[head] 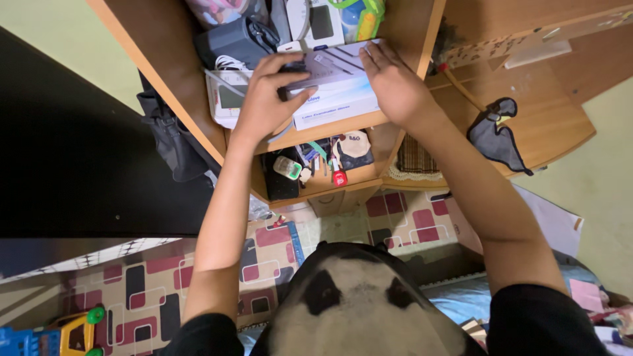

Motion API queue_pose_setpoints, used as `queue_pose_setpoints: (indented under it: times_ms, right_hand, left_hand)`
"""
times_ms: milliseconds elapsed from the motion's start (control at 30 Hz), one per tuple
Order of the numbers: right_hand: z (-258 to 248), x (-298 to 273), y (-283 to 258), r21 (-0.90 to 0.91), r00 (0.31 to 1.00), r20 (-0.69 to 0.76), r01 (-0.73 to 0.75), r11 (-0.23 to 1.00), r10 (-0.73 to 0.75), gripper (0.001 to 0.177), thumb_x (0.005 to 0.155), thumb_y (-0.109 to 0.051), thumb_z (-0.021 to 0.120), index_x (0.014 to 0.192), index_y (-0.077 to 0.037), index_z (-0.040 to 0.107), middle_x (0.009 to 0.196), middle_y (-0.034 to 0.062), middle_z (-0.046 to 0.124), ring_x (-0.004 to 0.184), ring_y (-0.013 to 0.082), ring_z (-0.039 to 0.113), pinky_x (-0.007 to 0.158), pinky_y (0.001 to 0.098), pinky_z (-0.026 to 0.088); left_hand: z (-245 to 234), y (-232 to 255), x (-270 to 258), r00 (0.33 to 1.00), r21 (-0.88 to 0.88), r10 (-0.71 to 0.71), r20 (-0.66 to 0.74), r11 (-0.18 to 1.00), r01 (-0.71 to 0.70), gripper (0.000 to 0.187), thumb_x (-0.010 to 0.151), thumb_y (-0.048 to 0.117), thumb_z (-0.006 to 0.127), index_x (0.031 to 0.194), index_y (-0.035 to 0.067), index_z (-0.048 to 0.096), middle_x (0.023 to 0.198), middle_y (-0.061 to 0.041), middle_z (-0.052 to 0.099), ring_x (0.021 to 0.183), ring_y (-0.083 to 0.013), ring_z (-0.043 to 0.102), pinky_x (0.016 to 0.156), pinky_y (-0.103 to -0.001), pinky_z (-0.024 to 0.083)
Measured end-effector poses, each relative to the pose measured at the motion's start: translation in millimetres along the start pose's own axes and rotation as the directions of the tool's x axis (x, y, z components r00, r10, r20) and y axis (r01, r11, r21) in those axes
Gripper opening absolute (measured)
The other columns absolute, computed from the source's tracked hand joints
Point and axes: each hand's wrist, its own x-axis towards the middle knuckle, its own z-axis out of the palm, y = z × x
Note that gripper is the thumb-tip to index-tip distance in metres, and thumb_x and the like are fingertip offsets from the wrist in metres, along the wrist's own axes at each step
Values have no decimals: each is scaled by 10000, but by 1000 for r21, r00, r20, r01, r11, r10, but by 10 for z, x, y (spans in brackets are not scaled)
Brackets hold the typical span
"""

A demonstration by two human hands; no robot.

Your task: The person organizes and wipes a blood pressure monitor, its cuff, and a box of latex gloves, moving several books on a bed to make space before placing the monitor on a shelf.

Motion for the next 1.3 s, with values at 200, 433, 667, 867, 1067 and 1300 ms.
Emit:
queue_pose_setpoints:
  times_ms: [200,433,667,867,1067,1300]
  right_hand:
    - [70,7,28,25,1000,-31,5,1000,-4,696,788,149,510,1482,134,451,1523,321,465,1457,443,391,1206,418,347]
    - [42,-30,-22,25,998,-56,-7,1000,9,685,788,148,519,1470,135,462,1529,314,462,1467,443,375,1208,419,340]
    - [16,-78,-65,21,998,-55,-13,1000,14,667,806,137,523,1470,125,463,1528,295,466,1479,422,375,1209,417,352]
    - [-121,-88,-134,159,993,-92,-56,986,71,765,749,189,502,1508,146,420,1574,313,403,1470,447,339,1157,429,366]
    - [-612,-363,-262,493,900,-421,122,862,114,595,923,187,474,1511,91,467,1496,303,534,1412,418,549,1204,412,470]
    - [-705,-1152,-365,698,753,-474,6,716,456,303,1034,109,520,1284,58,682,1231,188,747,1163,260,746,1030,333,566]
  left_hand:
    - [60,-121,-18,1000,18,12,5,1000,-12,234,872,72,823,1105,55,808,1262,-90,720,1271,-334,573,1102,-432,462]
    - [58,-45,-37,999,4,28,-17,1000,-28,204,874,84,835,1073,50,807,1242,-80,723,1262,-327,582,1100,-424,466]
    - [27,14,-13,1000,16,-5,-3,1000,5,207,877,110,844,1069,47,801,1218,-76,718,1198,-314,601,1063,-414,481]
    - [-11,120,-5,996,8,14,-89,1000,-13,177,896,95,816,1068,55,812,1231,-101,714,1198,-312,589,1044,-408,473]
    - [39,341,17,898,-95,-108,-427,993,74,58,991,59,752,976,17,790,1134,-81,744,1089,-249,653,981,-358,503]
    - [688,989,-323,922,-256,22,-386,958,-130,110,928,-35,695,826,0,675,971,-95,702,922,-239,659,839,-343,519]
